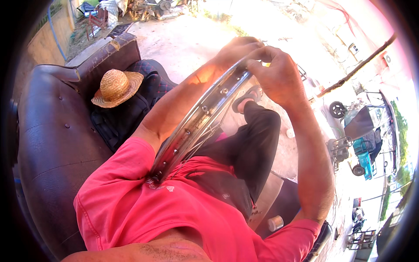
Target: The person threads spokes through the holes in a bicycle rim and fastens them to a central hub while holding the wheel rim on their lap.
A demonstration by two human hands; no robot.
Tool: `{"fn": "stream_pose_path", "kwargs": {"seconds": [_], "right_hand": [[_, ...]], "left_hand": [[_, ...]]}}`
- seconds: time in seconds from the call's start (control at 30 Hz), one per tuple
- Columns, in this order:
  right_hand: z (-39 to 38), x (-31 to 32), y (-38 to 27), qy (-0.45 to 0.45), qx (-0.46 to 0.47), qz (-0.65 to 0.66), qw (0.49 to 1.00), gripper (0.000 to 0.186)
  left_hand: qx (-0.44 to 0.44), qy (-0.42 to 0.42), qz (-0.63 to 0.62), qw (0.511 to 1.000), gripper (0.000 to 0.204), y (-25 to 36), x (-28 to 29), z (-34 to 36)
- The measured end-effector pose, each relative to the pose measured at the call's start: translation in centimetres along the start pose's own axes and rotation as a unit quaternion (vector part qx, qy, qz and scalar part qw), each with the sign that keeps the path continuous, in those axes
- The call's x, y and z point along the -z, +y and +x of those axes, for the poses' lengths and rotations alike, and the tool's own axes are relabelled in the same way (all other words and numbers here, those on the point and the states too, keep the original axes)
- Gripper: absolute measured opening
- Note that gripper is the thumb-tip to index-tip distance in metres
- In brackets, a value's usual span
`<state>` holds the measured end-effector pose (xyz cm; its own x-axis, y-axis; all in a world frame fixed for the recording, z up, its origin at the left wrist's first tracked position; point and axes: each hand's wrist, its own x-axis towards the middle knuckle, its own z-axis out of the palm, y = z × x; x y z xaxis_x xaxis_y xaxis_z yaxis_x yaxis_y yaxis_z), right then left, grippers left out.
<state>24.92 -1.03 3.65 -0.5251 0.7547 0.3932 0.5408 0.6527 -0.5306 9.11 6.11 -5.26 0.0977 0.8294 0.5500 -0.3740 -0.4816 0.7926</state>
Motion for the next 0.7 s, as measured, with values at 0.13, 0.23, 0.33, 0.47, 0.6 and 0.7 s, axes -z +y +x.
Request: {"fn": "stream_pose_path", "kwargs": {"seconds": [0.13, 0.23, 0.33, 0.47, 0.6, 0.7], "right_hand": [[-0.1, 0.1, 0.2, 0.050, 0.037, -0.136, 0.989, 0.028], [0.3, 0.5, 0.7, -0.011, 0.027, -0.030, 0.999, 0.032], [0.0, 0.4, 0.0, -0.012, 0.008, 0.027, 1.000, 0.033], [-0.2, 0.2, -0.4, 0.033, 0.007, -0.098, 0.995, 0.031], [0.2, 0.2, 0.3, 0.001, 0.018, -0.050, 0.999, 0.031], [0.1, 0.5, 0.3, -0.021, 0.016, -0.042, 0.999, 0.025]], "left_hand": [[0.010, 0.004, -0.019, 1.000, 0.025, 0.2, -0.3, 0.0], [-0.025, -0.022, 0.034, 0.999, 0.025, -0.4, 0.0, 0.4], [-0.079, -0.024, 0.072, 0.994, 0.024, -0.8, 0.4, 0.3], [-0.004, -0.018, -0.017, 1.000, 0.024, -0.2, -0.1, 0.2], [-0.070, -0.030, 0.056, 0.996, 0.024, -1.2, 0.7, 0.7], [-0.020, -0.009, 0.023, 1.000, 0.023, -0.7, 0.0, 0.5]]}}
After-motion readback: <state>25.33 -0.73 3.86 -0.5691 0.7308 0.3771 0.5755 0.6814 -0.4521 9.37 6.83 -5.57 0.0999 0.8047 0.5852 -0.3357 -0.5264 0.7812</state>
